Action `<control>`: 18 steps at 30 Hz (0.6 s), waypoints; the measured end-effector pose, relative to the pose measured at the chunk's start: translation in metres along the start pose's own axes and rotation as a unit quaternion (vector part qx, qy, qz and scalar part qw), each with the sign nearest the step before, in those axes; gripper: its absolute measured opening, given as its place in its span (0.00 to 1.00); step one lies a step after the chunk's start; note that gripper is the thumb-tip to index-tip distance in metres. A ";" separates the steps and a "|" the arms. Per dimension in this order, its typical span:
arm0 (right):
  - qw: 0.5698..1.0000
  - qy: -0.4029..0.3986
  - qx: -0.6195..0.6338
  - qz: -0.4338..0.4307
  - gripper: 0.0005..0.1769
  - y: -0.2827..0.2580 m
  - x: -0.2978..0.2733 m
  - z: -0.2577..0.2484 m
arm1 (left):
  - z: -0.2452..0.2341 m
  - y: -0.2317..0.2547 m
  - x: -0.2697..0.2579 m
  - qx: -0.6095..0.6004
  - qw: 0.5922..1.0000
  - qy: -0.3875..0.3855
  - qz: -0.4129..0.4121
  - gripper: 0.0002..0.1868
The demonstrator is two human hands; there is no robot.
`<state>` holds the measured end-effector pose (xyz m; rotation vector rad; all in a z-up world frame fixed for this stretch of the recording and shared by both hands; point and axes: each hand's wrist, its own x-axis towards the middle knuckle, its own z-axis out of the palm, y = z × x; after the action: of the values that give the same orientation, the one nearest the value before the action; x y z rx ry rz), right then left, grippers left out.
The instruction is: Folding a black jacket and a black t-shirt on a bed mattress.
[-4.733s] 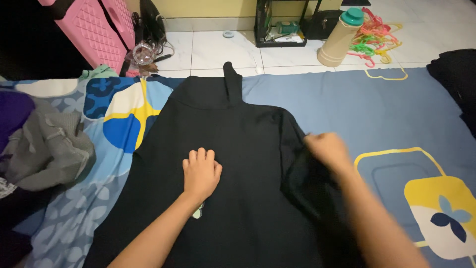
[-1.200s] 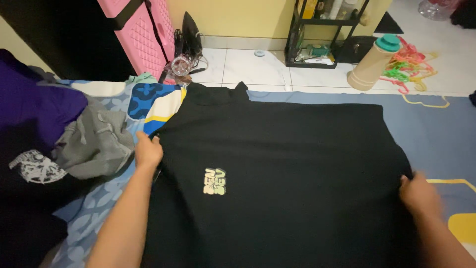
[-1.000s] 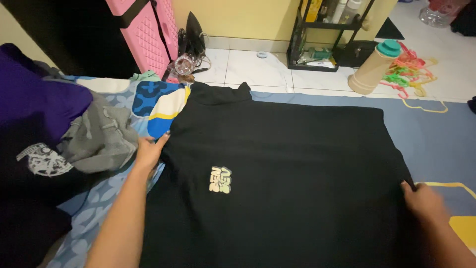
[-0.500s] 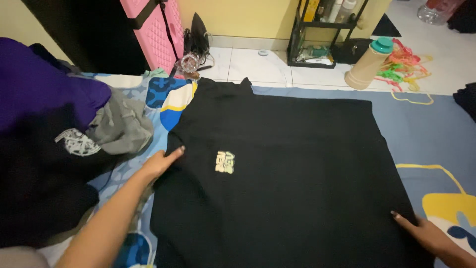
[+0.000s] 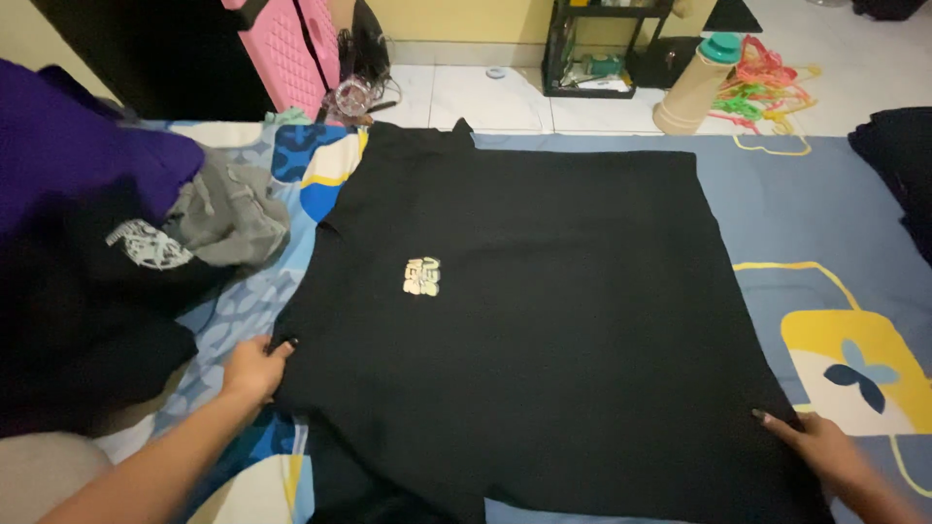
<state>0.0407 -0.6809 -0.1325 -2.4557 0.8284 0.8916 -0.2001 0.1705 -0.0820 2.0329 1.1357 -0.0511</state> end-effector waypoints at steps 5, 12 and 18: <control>0.992 0.085 -0.072 -0.065 0.33 0.030 0.033 0.008 | 0.031 -0.038 -0.012 0.070 0.977 0.157 0.124 0.23; 0.998 0.009 -0.060 0.009 0.46 0.090 0.098 0.014 | 0.035 -0.074 -0.079 -0.257 0.953 -0.107 -0.121 0.20; 0.991 0.005 -0.132 0.002 0.46 0.133 0.123 0.008 | 0.032 -0.121 -0.069 -0.334 0.936 -0.092 -0.057 0.13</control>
<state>0.0276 -0.8241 -0.2429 -2.6858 0.7605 1.0498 -0.3203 0.1359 -0.1515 1.3285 0.9775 0.0771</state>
